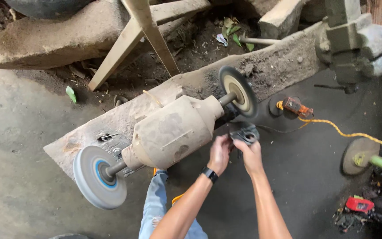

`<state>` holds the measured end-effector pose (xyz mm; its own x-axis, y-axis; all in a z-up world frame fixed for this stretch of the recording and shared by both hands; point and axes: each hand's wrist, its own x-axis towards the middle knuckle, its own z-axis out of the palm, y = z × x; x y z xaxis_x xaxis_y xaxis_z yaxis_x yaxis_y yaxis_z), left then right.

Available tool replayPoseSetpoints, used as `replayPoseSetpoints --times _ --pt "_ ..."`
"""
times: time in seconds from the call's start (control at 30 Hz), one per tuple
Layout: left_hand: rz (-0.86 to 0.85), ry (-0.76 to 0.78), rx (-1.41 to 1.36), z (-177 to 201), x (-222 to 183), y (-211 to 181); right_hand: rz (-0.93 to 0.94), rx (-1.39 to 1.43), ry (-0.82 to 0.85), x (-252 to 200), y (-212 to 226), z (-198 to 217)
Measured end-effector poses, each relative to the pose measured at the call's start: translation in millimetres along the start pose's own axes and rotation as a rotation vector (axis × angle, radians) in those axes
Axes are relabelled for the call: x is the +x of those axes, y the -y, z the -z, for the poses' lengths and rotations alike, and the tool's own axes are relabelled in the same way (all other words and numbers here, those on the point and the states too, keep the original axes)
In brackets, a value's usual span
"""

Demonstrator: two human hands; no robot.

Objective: Cleaning and polishing motorcycle engine components on a bench grinder.

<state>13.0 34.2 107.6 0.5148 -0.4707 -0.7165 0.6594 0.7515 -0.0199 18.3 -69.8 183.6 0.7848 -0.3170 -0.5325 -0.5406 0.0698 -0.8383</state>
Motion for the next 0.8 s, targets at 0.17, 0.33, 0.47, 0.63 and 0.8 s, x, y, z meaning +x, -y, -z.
replayPoseSetpoints --times 0.17,0.33,0.47,0.63,0.8 --pt "-0.036 -0.132 0.040 -2 77 15 -0.052 0.048 -0.050 58 -10 -1" --pt "0.099 -0.202 0.050 -10 108 53 -0.074 0.031 -0.117 58 16 24" --pt "0.081 -0.077 -0.021 -12 109 45 -0.013 -0.052 -0.111 60 27 18" --pt "0.037 -0.077 -0.082 24 77 15 -0.028 -0.114 -0.057 49 21 -25" --pt "-0.078 0.084 -0.080 76 74 47 -0.072 -0.260 0.009 35 23 -27"
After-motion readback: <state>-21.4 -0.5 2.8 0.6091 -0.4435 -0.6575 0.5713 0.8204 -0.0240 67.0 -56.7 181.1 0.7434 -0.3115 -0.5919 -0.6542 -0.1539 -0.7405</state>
